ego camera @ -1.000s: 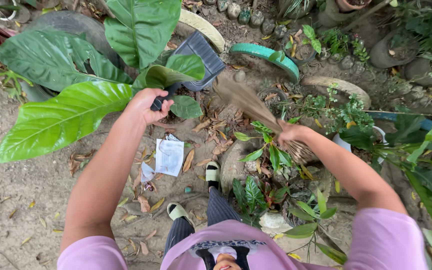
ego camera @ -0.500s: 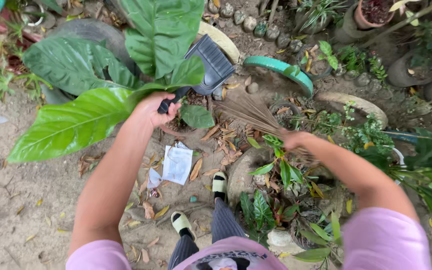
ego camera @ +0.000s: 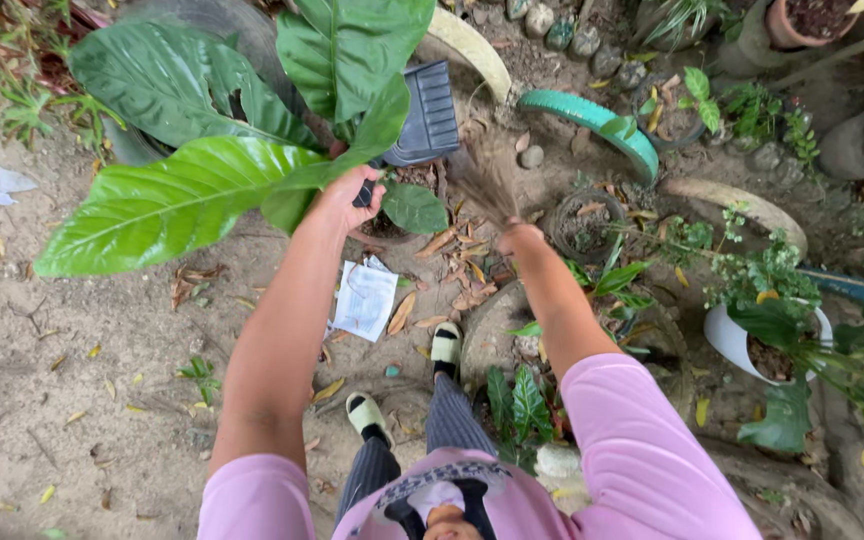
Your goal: The person sweeps dirt, dried leaves, and debris into a dustpan using a whisk broom while moving through a backyard garden area.
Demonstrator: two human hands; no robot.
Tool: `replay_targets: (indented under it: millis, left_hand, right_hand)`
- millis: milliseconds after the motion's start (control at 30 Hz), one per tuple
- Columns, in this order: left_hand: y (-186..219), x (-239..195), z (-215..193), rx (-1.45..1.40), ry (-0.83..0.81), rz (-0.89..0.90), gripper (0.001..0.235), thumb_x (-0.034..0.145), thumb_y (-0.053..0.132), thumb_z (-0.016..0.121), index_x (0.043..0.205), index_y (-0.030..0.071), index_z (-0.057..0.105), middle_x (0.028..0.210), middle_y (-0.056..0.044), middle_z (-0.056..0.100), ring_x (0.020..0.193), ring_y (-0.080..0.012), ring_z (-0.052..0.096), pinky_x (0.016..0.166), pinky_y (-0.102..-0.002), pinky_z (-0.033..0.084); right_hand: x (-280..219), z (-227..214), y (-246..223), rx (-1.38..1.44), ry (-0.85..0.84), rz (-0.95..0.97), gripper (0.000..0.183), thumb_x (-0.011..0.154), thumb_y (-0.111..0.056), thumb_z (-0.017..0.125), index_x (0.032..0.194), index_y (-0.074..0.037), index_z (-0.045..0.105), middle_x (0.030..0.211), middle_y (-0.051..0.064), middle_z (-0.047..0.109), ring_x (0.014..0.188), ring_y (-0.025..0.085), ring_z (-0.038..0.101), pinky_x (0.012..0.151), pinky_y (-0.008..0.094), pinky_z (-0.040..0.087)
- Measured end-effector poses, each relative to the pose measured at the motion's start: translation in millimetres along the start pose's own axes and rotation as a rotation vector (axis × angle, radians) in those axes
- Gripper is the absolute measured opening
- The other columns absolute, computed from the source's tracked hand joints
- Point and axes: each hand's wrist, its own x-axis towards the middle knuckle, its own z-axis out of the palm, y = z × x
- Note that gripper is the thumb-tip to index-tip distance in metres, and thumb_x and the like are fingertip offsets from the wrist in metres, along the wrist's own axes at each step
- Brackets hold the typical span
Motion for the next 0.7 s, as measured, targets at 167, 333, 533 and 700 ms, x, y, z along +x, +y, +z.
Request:
replay_targets:
  millis: [167, 333, 533, 700]
  left_hand:
    - [-18, 24, -11, 0.008, -0.018, -0.036, 0.019, 0.086, 0.009, 0.071, 0.101, 0.012, 0.061, 0.08, -0.011, 0.061, 0.06, -0.0221, 0.064, 0.044, -0.028, 0.051]
    - [-19, -6, -6, -0.069, -0.117, -0.093, 0.028, 0.097, 0.039, 0.067, 0.107, 0.013, 0.066, 0.084, -0.007, 0.065, 0.063, -0.0231, 0.063, 0.045, -0.027, 0.05]
    - [-32, -66, 21, -0.378, -0.173, -0.194, 0.042, 0.093, 0.052, 0.057, 0.112, 0.016, 0.069, 0.092, -0.008, 0.069, 0.072, -0.0279, 0.063, 0.049, -0.03, 0.052]
    - [-36, -82, 23, -0.434, -0.189, -0.161, 0.04, 0.094, 0.049, 0.059, 0.113, 0.015, 0.068, 0.094, -0.009, 0.069, 0.076, -0.0288, 0.063, 0.052, -0.03, 0.053]
  right_hand:
    - [-56, 11, 52, 0.389, -0.287, 0.058, 0.059, 0.081, -0.027, 0.071, 0.128, 0.007, 0.063, 0.113, 0.025, 0.073, 0.093, 0.033, 0.068, 0.094, 0.053, 0.051]
    - [-146, 44, 136, 0.547, -0.145, 0.09, 0.078, 0.077, -0.026, 0.076, 0.147, -0.003, 0.05, 0.145, 0.031, 0.057, 0.131, 0.041, 0.056, 0.109, 0.054, 0.045]
    - [-157, 167, 92, 0.817, -0.058, 0.2, 0.094, 0.074, -0.015, 0.078, 0.157, -0.009, 0.035, 0.137, 0.02, 0.055, 0.124, 0.034, 0.054, 0.107, 0.047, 0.045]
    - [-168, 228, 73, 1.172, -0.229, 0.145, 0.094, 0.074, -0.012, 0.075, 0.159, -0.012, 0.033, 0.106, 0.023, 0.063, 0.088, 0.034, 0.063, 0.083, 0.051, 0.053]
